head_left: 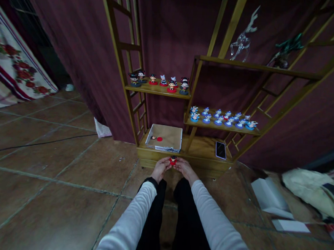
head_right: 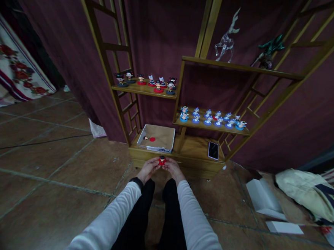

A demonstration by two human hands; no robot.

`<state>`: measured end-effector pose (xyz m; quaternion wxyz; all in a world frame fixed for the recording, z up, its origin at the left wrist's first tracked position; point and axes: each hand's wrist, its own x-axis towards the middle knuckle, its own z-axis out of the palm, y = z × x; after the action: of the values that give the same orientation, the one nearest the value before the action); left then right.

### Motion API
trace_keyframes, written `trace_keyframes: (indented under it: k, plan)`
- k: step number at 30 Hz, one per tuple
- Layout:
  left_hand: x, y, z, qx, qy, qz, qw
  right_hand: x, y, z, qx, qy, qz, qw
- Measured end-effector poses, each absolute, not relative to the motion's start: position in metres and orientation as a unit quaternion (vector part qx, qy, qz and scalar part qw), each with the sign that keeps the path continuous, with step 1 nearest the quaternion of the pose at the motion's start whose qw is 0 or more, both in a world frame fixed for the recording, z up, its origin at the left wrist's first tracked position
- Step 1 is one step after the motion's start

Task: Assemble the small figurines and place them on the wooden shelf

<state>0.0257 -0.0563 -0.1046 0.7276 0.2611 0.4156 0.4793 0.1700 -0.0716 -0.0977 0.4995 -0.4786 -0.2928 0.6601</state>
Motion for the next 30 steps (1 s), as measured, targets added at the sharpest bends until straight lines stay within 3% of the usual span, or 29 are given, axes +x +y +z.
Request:
trace_keyframes:
  k: [11, 30]
  plan:
    - [0.027, -0.058, -0.102, 0.282, 0.38, 0.459, 0.752, 0.171, -0.07, -0.1, -0.457, -0.284, 0.665, 0.518]
    - [0.029, -0.056, -0.108, 0.275, 0.405, 0.478, 0.729, 0.167, -0.078, -0.082, -0.482, -0.321, 0.658, 0.481]
